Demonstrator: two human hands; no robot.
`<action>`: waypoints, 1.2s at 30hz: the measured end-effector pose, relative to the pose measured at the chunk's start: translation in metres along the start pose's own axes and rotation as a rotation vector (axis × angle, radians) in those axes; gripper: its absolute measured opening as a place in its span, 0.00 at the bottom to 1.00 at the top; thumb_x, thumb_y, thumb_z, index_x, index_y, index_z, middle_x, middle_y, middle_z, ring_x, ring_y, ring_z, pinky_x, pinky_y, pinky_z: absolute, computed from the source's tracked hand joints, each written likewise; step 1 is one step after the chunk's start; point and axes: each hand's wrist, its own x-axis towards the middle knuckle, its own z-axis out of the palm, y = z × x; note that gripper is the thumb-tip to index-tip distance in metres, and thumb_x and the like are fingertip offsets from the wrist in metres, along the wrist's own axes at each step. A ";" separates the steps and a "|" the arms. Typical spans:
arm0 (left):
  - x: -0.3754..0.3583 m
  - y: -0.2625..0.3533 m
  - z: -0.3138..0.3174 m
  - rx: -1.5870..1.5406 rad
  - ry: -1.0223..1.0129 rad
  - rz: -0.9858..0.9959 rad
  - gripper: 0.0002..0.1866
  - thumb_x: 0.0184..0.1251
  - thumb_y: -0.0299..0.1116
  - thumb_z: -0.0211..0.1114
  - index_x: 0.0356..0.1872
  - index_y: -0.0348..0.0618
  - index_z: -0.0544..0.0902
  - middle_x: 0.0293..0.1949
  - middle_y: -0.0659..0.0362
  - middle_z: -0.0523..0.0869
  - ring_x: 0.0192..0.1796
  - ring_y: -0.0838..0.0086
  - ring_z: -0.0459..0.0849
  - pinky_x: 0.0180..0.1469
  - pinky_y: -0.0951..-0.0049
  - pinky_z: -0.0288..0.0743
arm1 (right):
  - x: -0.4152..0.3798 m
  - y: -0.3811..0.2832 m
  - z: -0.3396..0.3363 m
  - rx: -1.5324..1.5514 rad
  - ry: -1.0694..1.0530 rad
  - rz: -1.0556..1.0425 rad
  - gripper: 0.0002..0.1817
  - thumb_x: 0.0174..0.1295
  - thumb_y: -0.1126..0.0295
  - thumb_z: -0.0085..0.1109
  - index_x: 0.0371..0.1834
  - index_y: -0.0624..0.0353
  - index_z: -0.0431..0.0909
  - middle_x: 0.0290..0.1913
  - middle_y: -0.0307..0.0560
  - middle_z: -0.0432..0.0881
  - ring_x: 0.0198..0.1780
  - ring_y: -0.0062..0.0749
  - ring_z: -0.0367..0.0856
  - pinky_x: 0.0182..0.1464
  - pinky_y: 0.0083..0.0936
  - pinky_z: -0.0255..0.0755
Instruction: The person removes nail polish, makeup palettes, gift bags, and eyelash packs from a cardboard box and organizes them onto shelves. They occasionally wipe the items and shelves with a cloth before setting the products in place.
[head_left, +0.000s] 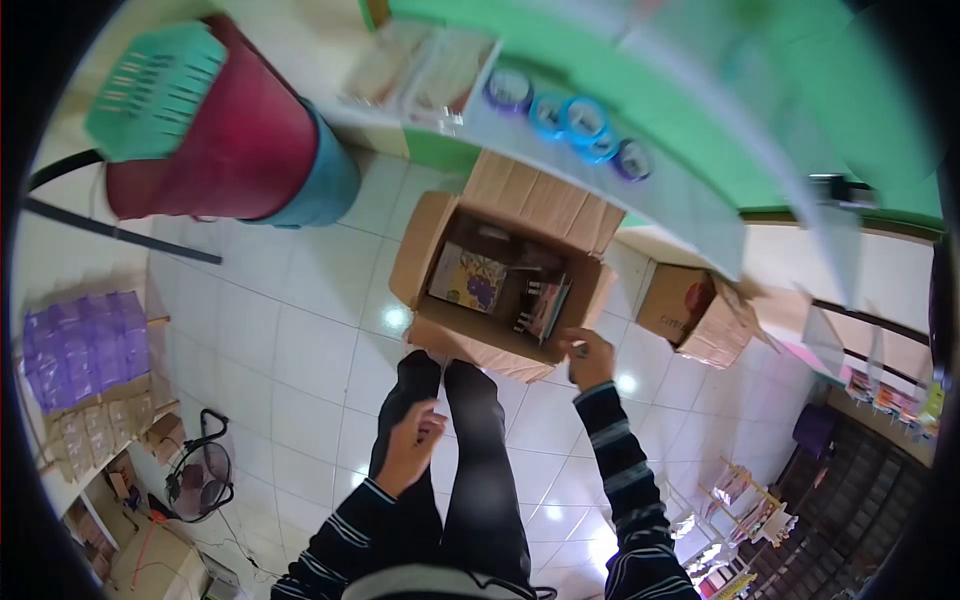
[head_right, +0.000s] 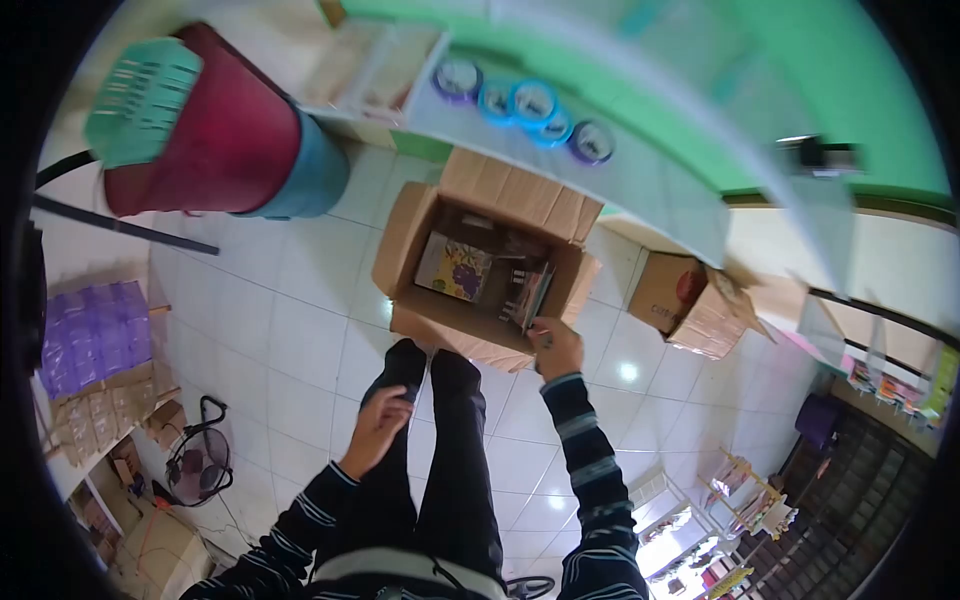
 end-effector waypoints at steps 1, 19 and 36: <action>0.016 -0.020 0.010 0.045 -0.039 -0.049 0.17 0.56 0.25 0.56 0.49 0.38 0.68 0.35 0.56 0.80 0.35 0.78 0.78 0.37 0.80 0.69 | 0.010 0.029 0.041 -0.076 -0.101 -0.006 0.10 0.44 0.71 0.61 0.32 0.50 0.78 0.29 0.42 0.79 0.31 0.36 0.79 0.34 0.29 0.72; 0.077 -0.111 0.051 0.031 -0.025 -0.260 0.17 0.54 0.24 0.58 0.47 0.35 0.71 0.37 0.51 0.80 0.39 0.68 0.79 0.43 0.75 0.69 | 0.122 0.219 0.303 -0.800 -0.368 0.425 0.09 0.56 0.71 0.48 0.35 0.57 0.78 0.37 0.50 0.80 0.40 0.41 0.80 0.38 0.31 0.76; 0.078 0.104 0.048 -0.265 -0.427 0.112 0.22 0.56 0.27 0.60 0.53 0.40 0.67 0.35 0.60 0.77 0.37 0.76 0.78 0.37 0.79 0.73 | 0.029 -0.074 -0.078 0.772 -1.028 0.337 0.13 0.51 0.67 0.59 0.31 0.69 0.78 0.23 0.43 0.78 0.24 0.21 0.75 0.28 0.15 0.68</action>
